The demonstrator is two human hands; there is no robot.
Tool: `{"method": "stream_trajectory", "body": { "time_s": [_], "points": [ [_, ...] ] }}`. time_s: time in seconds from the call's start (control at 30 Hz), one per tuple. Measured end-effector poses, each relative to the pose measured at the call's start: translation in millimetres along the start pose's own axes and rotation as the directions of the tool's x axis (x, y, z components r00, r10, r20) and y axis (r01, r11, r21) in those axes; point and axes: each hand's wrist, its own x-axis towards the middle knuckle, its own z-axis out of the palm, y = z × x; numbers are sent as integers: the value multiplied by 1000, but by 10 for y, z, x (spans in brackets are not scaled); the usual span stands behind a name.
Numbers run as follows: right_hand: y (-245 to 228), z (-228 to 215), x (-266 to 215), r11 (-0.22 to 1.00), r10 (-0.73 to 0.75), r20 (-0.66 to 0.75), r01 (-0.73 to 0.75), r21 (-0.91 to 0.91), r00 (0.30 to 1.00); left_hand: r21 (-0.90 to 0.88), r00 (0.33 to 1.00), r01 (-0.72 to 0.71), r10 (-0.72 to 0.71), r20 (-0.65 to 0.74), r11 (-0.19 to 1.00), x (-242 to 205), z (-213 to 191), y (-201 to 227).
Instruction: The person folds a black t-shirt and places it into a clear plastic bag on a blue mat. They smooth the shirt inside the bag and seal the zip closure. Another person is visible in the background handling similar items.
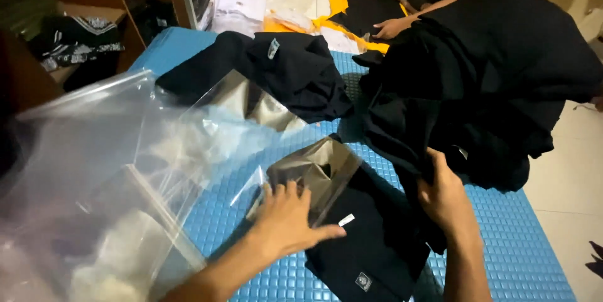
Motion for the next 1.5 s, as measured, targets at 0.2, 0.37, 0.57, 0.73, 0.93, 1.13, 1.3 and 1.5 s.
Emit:
{"method": "stream_trajectory", "body": {
  "time_s": [0.2, 0.37, 0.57, 0.73, 0.93, 1.13, 1.3, 1.5],
  "points": [
    [-18, 22, -45, 999, -33, 52, 32, 7, 998, 157, 886, -56, 122, -447, 986, 532, 709, -117],
    [-117, 39, -73, 1000, 1, 61, 0, -14, 998, 118, 799, -33, 97, -593, 992, 396, 399, -414],
    [-119, 89, -92, 997, -67, 85, 63, 47, 994, -321, 748, -155, -101, -656, 934, 349, 72, -770],
    [-80, 70, -134, 999, 9, 80, -13, 48, 997, -811, 950, -114, -176, -258, 573, 251, 89, -705],
    [-60, 76, -144, 991, 89, 93, -98, 96, 992, -713, 974, -134, -42, -223, 689, 170, 97, -664],
    [96, 101, -134, 1000, 10, 66, -9, -7, 998, -82, 661, -132, 26, -750, 988, 270, 141, -779],
    [-11, 80, -187, 1000, 25, 132, -26, 5, 991, 257, 428, 50, 212, -879, 965, 107, -445, -790],
    [-55, 36, -218, 998, 57, 90, -60, 30, 994, 504, -279, 82, 506, -816, 860, -298, -1044, -609]
  ]
}}
